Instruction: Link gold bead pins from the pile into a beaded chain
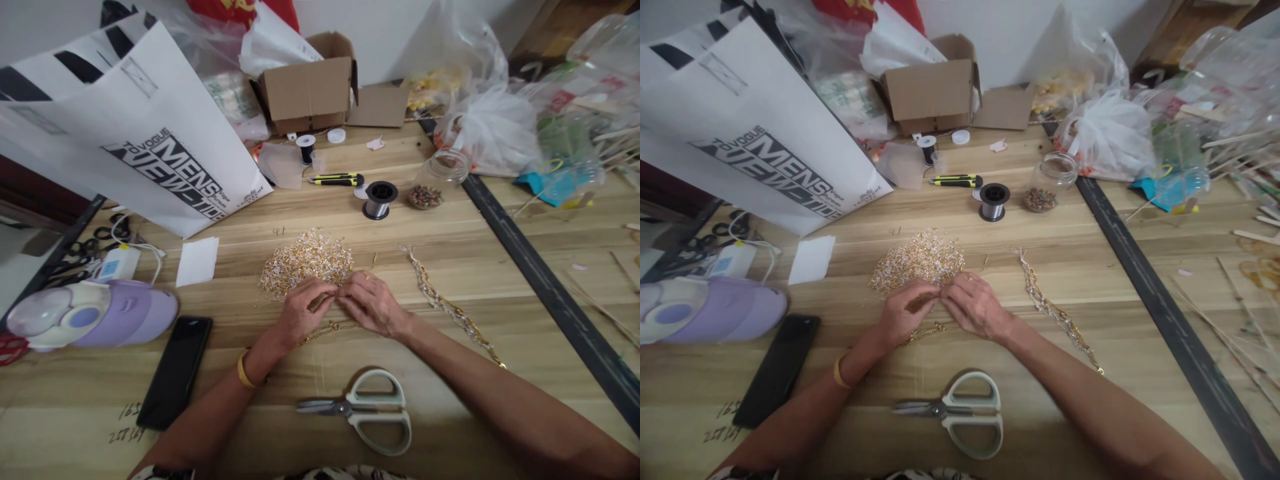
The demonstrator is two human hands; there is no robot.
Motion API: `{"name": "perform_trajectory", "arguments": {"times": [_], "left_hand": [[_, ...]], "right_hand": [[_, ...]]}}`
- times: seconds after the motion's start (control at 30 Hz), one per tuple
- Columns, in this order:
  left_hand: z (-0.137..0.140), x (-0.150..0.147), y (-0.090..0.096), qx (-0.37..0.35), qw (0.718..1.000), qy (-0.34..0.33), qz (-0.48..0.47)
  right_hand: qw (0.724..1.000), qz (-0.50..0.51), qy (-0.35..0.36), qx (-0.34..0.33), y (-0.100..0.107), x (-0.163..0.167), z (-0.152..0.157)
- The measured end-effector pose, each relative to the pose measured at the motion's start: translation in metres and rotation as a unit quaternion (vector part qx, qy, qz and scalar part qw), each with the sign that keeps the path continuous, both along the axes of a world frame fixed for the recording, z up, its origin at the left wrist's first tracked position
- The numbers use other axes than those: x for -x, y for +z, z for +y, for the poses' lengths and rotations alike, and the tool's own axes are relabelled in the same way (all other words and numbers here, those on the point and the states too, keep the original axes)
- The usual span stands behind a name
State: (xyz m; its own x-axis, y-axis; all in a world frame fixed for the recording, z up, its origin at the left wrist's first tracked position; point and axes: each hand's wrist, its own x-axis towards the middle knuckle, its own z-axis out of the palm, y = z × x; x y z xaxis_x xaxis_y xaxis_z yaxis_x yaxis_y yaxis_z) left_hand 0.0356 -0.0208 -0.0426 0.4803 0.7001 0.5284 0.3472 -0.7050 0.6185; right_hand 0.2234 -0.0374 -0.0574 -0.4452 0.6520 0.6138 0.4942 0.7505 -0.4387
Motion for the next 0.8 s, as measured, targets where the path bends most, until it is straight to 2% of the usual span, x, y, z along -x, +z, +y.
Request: {"name": "perform_trajectory", "arguments": {"times": [0.5,0.8], "left_hand": [[-0.0007,0.0027,-0.0032,0.020,1.000,0.018,-0.002],[0.0008,0.0033,-0.0023,0.028,0.999,-0.014,-0.024]], "right_hand": [[1.000,-0.009,0.003,0.012,0.0000,-0.0004,0.0003],[1.000,-0.006,0.005,0.011,0.0008,-0.0002,0.0009]]}}
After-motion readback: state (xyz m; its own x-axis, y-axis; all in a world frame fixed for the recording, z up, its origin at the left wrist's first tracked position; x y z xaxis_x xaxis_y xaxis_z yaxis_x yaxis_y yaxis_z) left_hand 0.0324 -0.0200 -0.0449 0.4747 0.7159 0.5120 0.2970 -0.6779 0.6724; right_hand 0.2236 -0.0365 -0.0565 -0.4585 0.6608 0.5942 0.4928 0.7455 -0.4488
